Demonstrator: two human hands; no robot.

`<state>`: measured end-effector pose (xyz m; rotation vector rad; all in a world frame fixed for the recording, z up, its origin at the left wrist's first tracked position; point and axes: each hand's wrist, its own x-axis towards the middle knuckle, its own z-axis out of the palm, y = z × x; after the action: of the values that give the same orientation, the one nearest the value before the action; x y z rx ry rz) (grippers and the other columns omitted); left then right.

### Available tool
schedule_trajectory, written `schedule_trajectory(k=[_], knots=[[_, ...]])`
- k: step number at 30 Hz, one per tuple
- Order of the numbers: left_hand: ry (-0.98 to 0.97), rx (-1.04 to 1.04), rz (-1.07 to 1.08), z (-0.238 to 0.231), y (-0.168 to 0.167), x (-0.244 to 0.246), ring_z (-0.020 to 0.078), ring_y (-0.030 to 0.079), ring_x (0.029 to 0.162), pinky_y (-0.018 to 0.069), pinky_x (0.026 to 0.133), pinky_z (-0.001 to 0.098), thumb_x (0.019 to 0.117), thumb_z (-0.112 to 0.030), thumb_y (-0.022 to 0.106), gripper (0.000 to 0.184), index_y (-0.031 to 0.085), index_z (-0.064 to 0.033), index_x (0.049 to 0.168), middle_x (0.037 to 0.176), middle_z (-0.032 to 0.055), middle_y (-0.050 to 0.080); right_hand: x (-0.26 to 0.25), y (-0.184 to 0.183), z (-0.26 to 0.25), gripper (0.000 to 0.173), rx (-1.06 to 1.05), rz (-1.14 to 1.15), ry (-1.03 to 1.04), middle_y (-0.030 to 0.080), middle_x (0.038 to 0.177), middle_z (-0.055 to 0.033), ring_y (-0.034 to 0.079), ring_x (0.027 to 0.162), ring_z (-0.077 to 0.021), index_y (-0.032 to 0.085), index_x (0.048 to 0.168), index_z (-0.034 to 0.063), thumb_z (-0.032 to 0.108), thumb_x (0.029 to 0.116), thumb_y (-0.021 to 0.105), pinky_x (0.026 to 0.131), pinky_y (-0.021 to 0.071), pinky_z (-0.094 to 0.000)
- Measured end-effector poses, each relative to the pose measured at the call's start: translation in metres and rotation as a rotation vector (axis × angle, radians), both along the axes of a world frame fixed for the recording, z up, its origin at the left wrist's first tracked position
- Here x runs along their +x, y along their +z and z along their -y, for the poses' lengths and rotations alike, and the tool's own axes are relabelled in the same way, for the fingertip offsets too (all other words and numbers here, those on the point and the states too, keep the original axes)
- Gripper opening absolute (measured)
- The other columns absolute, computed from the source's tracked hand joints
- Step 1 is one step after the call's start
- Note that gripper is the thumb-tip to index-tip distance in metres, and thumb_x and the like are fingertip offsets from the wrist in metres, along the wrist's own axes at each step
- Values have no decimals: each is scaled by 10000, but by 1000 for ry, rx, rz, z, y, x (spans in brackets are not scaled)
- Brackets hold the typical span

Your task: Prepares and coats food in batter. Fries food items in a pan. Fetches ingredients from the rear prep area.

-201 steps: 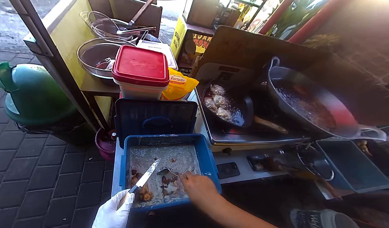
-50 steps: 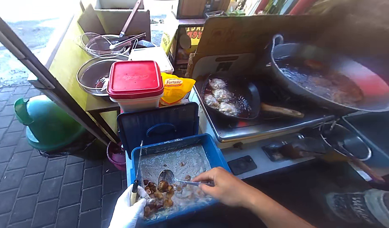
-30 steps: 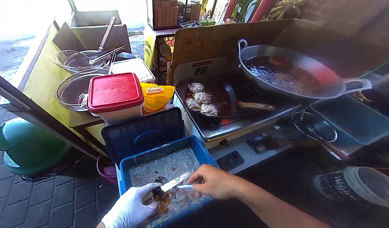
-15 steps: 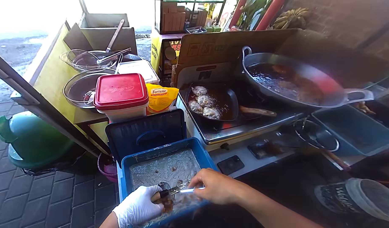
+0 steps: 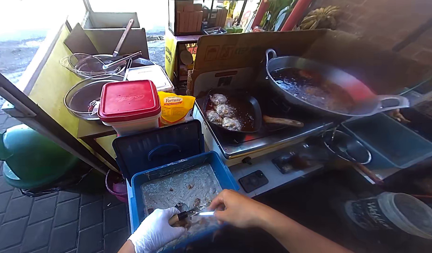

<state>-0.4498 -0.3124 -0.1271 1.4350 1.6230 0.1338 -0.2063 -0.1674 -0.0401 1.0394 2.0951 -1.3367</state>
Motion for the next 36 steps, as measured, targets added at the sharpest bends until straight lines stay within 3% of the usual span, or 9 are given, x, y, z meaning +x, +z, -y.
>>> schedule_trajectory(k=[5, 10, 15, 18, 20, 23, 27, 34, 36], knots=[[131, 32, 217, 0, -6, -15, 109, 656, 736, 561, 683, 367, 806, -483, 762, 349, 720, -202, 1010, 827, -24, 685, 4, -5, 4, 249, -6, -30, -45, 749, 871, -6, 690, 757, -115, 750, 1157, 118, 263, 1004, 617, 765, 577, -377], [315, 54, 474, 8, -17, -24, 116, 631, 666, 536, 612, 327, 810, -419, 780, 304, 696, -155, 938, 760, -11, 658, 10, -14, 7, 256, 26, 6, -62, 752, 895, -17, 696, 774, -131, 745, 1172, 120, 245, 995, 609, 780, 576, -390], [511, 123, 646, 18, -13, -30, 130, 641, 663, 538, 591, 304, 815, -346, 794, 269, 707, -127, 943, 771, 15, 677, 13, -36, 15, 312, 240, 103, 76, 730, 1073, -128, 695, 1041, -308, 717, 1237, 158, 239, 982, 556, 890, 547, -577], [628, 154, 704, 26, -5, -35, 97, 588, 599, 475, 518, 255, 803, -323, 805, 256, 707, -133, 942, 740, 1, 650, 10, -45, 27, 363, 361, 134, 204, 716, 1203, -122, 683, 1139, -331, 675, 1319, 197, 201, 1031, 455, 921, 548, -594], [700, 160, 723, 33, -1, -37, 78, 555, 559, 434, 479, 227, 793, -315, 814, 261, 705, -128, 939, 726, 3, 643, 9, -49, 34, 365, 409, 133, 270, 711, 1160, -145, 693, 1081, -361, 676, 1295, 180, 144, 1021, 436, 853, 559, -600], [792, 179, 730, 43, 5, -40, 72, 560, 543, 440, 463, 213, 759, -335, 839, 334, 712, -109, 969, 730, 17, 660, 12, -65, 45, 369, 495, -87, 296, 720, 1050, -139, 720, 961, -340, 687, 1283, 170, 135, 1013, 439, 763, 578, -558], [888, 194, 724, 57, 6, -40, 68, 572, 545, 442, 457, 203, 757, -297, 827, 334, 712, -87, 991, 744, 23, 680, -25, -62, 60, 333, 346, -30, 460, 699, 1101, -195, 699, 989, -413, 653, 1276, 103, 69, 996, 477, 773, 559, -623], [1073, 196, 817, 83, 10, -34, 41, 545, 511, 408, 422, 176, 710, -271, 858, 388, 690, -69, 996, 738, 33, 677, -89, -36, 101, 257, 263, 214, 680, 641, 1157, -308, 663, 1030, -495, 587, 1212, -105, -14, 1001, 472, 776, 555, -627], [1092, 209, 831, 88, 12, -33, 30, 535, 498, 401, 414, 166, 714, -277, 865, 389, 685, -73, 991, 722, 22, 668, -97, -31, 105, 233, 246, 229, 748, 635, 1164, -309, 664, 1032, -486, 599, 1168, -117, -31, 1003, 460, 784, 560, -614]])
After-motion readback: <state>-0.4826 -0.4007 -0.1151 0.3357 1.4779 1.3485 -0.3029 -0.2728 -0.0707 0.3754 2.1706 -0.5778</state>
